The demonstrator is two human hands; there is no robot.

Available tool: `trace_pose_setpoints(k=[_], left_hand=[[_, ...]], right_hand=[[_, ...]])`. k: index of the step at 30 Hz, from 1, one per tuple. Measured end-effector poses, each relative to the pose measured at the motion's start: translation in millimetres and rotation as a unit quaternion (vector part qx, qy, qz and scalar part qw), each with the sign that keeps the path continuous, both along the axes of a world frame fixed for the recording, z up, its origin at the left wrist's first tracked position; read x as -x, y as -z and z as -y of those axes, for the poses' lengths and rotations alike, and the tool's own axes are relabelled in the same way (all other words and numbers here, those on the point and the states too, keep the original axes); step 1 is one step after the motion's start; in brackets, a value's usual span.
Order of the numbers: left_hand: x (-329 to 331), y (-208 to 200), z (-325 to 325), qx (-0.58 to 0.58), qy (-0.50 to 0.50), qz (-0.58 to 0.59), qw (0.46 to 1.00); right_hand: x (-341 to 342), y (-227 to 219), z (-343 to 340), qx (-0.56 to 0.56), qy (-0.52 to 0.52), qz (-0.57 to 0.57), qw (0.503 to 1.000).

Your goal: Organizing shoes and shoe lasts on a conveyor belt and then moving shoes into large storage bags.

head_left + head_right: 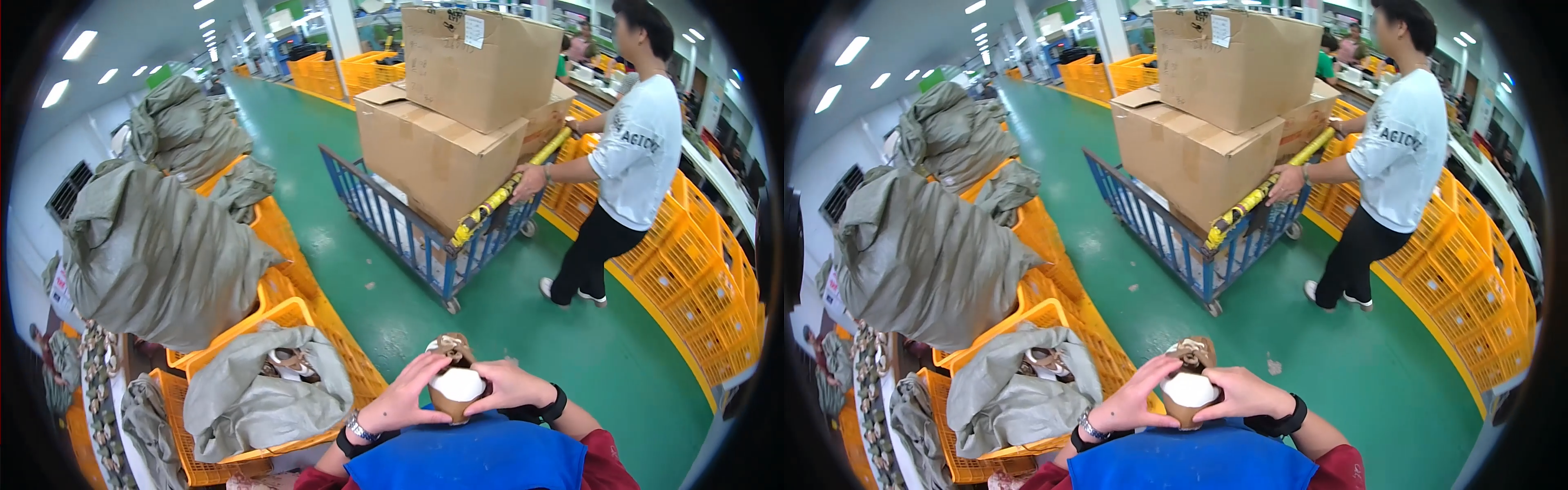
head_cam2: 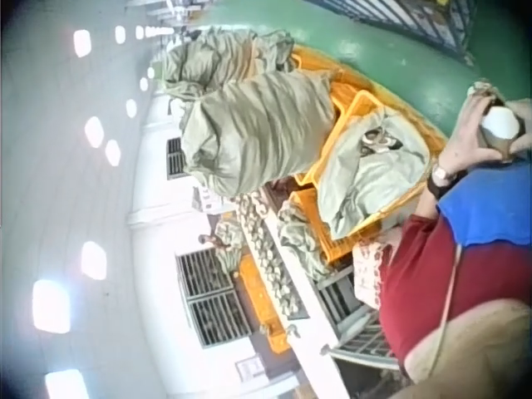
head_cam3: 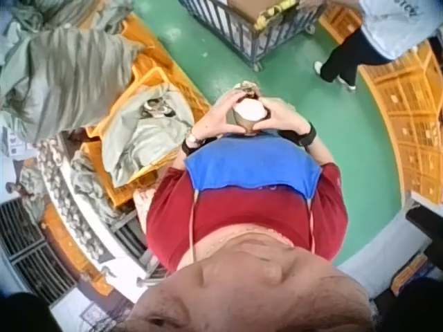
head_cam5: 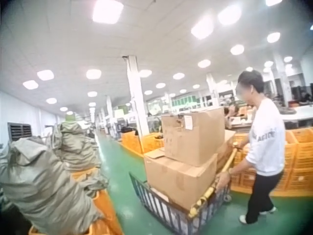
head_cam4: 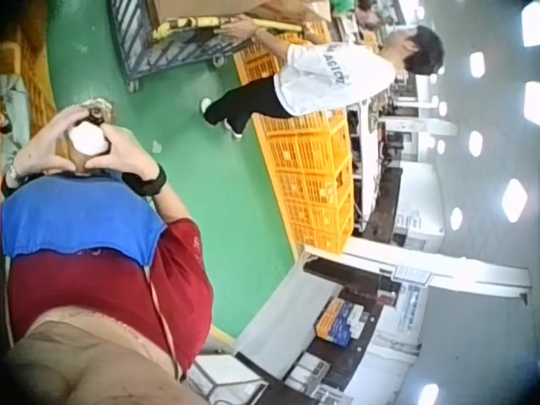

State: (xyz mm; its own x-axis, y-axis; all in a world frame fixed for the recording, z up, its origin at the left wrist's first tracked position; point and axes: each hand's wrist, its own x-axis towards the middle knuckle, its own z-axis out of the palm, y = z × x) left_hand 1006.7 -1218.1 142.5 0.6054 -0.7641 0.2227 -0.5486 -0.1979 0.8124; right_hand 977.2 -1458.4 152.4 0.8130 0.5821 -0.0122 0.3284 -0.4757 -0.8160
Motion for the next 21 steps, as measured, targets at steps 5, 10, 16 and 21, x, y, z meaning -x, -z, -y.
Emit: trace_pose_setpoints(k=[5, 10, 16, 21], left_hand=[[-26, 11, -31, -0.058, -0.11, 0.003, 0.992], [-65, 8, -54, -0.116, -0.246, 0.047, 0.961], [-152, -22, -56, -0.131, -0.307, 0.101, 0.937], [-228, -22, -55, -0.087, -0.358, 0.047, 0.929]], right_hand=[[-84, 28, -41, -0.023, -0.13, 0.015, 0.991], [-173, 48, -81, -0.078, -0.23, 0.007, 0.97], [-283, 22, -97, -0.064, -0.288, 0.05, 0.954], [-361, 14, -106, -0.067, -0.229, 0.097, 0.966]])
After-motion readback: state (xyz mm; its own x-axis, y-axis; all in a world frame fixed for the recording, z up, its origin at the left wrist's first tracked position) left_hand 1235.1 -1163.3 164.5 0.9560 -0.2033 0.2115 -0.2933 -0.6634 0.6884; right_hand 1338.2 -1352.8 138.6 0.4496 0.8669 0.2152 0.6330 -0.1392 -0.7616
